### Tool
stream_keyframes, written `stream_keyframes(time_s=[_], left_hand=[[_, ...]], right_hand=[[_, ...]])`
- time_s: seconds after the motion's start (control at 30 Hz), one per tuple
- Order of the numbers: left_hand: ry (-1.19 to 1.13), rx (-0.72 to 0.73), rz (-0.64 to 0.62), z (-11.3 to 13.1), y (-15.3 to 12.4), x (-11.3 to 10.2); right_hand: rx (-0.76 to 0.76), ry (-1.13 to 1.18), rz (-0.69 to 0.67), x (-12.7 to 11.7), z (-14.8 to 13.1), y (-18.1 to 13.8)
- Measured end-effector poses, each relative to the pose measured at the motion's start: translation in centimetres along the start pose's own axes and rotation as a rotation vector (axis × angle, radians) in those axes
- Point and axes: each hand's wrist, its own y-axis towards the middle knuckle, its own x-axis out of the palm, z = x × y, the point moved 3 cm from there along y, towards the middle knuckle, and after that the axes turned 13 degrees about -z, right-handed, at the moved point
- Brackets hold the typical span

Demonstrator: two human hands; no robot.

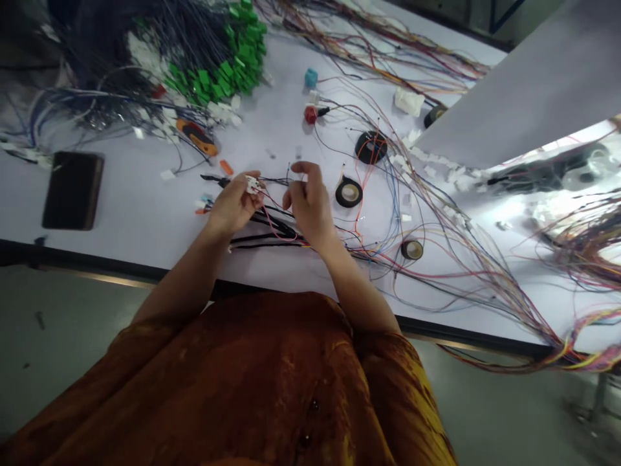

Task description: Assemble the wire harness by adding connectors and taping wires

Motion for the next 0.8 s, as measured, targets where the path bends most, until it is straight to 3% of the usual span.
stream_keyframes(time_s=[0.13,0.4,0.6,0.8], left_hand=[[0.014,0.000,0.000,0.6,-0.3,0.3],[0.050,0.043,0.003,1.0,-0.7,0.4],[0.074,0.046,-0.036,0.9,-0.7,0.2],[0.036,0.039,-0.041,0.7,-0.7,0.2]], right_hand=[[-0.052,-0.250,-0.158,2.3,-1.0,1.7],[-0.113,-0.307,-0.267,2.8,-1.6,5.1],[-0.018,-0.307,-0.192,2.5,0.7,4.0],[-0.106,-0.435,-0.070,2.2,1.9,2.5]])
